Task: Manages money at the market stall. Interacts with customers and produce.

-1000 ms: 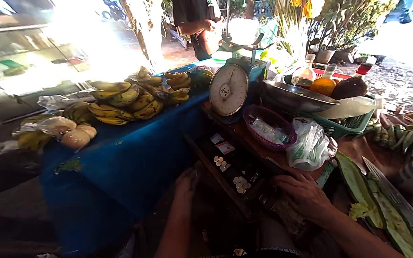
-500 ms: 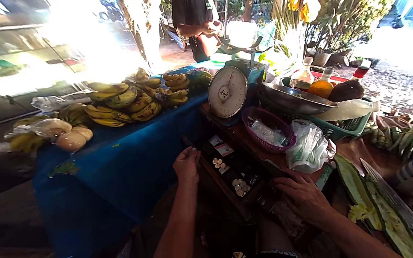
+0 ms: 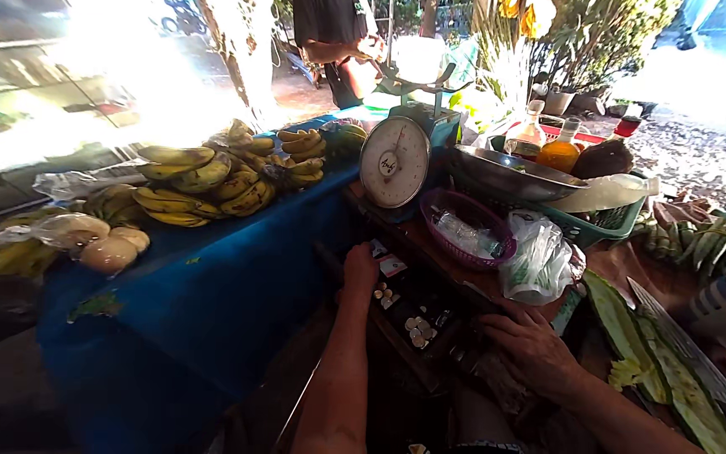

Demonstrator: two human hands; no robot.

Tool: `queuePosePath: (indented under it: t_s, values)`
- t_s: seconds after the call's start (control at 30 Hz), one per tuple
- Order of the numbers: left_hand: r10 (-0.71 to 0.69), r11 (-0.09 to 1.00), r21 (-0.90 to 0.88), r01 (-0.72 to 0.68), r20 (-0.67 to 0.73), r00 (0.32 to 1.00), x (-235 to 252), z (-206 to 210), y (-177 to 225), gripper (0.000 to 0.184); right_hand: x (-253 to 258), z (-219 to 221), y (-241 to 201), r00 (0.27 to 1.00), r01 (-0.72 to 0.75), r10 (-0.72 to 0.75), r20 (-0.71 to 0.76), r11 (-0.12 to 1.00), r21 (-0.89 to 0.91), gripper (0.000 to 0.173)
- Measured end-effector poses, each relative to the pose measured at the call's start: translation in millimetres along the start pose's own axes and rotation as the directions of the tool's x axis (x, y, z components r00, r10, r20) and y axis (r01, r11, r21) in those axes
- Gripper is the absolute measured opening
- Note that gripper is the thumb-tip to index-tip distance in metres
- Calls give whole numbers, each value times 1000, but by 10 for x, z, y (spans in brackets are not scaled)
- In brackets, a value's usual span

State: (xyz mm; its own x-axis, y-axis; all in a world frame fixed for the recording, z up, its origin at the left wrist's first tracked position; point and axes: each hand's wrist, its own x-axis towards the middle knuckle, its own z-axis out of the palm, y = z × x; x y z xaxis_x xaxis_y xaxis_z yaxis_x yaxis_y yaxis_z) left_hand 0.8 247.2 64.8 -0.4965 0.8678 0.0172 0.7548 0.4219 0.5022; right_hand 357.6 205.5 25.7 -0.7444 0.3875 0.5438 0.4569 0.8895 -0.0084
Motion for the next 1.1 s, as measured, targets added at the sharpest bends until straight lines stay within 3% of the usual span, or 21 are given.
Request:
queuePosePath:
  t_s: [0.17, 0.47, 0.63, 1.1]
  values:
    - [-21, 983, 185, 9, 67, 998, -115, 43, 88, 27, -13, -3, -11, 1000, -2, 2, 23, 1000, 6, 25]
    - [168, 967, 190, -171, 32, 985, -231, 11, 59, 25, 30, -159, -62, 989, -70, 51, 137, 988, 136, 17]
    - [138, 969, 201, -142, 34, 990, -245, -8, 110, 25, 24, -121, -56, 998, -32, 24, 53, 989, 142, 16]
    - [77, 961, 262, -88, 52, 996, -198, 7, 119, 23, 40, -120, -52, 996, -20, 9, 86, 992, 128, 18]
